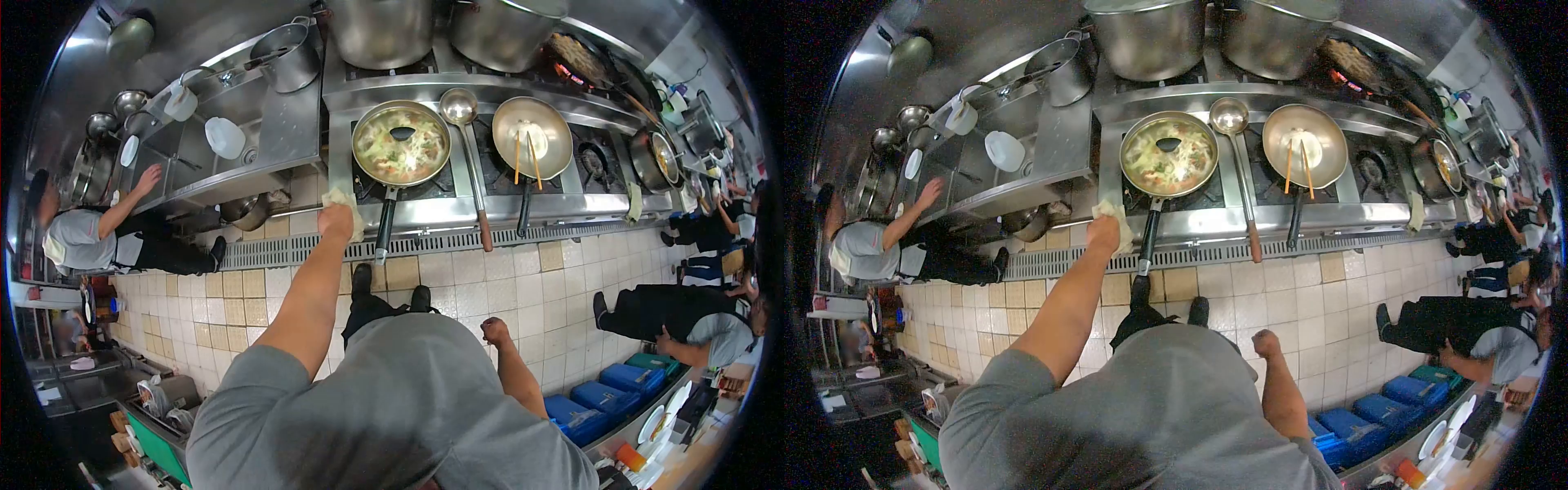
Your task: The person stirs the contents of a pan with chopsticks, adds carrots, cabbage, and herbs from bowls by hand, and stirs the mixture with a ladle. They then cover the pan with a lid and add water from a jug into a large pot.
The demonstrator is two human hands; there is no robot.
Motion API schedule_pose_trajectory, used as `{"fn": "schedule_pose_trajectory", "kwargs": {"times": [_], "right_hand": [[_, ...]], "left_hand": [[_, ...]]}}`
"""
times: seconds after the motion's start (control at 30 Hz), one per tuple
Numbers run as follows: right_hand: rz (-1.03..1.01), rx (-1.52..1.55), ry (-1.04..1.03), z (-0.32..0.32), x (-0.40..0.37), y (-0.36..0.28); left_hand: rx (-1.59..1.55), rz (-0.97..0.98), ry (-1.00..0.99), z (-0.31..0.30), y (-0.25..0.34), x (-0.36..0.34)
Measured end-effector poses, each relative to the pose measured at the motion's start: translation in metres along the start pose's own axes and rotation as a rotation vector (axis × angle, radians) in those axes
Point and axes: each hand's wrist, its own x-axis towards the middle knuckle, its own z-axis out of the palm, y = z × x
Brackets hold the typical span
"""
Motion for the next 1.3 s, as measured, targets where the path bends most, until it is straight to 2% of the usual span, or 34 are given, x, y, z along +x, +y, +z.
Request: {"fn": "schedule_pose_trajectory", "kwargs": {"times": [0.1,0.17,0.23,0.33,0.67,0.77,0.87,0.93,1.17,1.23,1.3], "right_hand": [[-0.053,-0.101,-0.013,0.003,0.016,0.012],[-0.026,-0.038,0.007,0.005,0.019,0.017],[-0.111,-0.091,0.067,0.007,0.023,0.021],[-0.129,-0.067,0.064,0.008,0.026,0.023],[-0.066,-0.074,0.006,0.008,0.020,0.018],[-0.194,-0.149,0.002,0.015,0.028,0.029],[-0.172,-0.111,0.021,0.016,0.024,0.025],[-0.053,-0.042,0.014,0.013,0.014,0.015],[-0.065,-0.040,0.004,0.015,0.013,0.014],[-0.097,-0.146,-0.014,0.016,0.018,0.017],[-0.024,-0.094,-0.026,0.004,-0.011,-0.013]], "left_hand": [[0.014,-0.015,-0.011,-0.007,0.002,-0.004],[0.011,-0.009,-0.028,-0.009,0.002,-0.005],[0.009,-0.005,-0.031,-0.009,0.001,-0.004],[0.004,-0.003,-0.026,-0.006,0.001,-0.002],[0.023,-0.002,-0.048,-0.014,0.003,-0.006],[0.041,0.011,-0.042,-0.010,0.003,-0.003],[0.040,0.009,-0.046,-0.009,0.003,-0.003],[0.031,0.010,-0.048,-0.008,0.002,-0.001],[0.026,-0.003,-0.052,-0.004,0.002,0.002],[0.024,-0.003,-0.050,-0.005,0.002,0.002],[0.021,-0.002,-0.048,-0.003,0.002,0.002]]}}
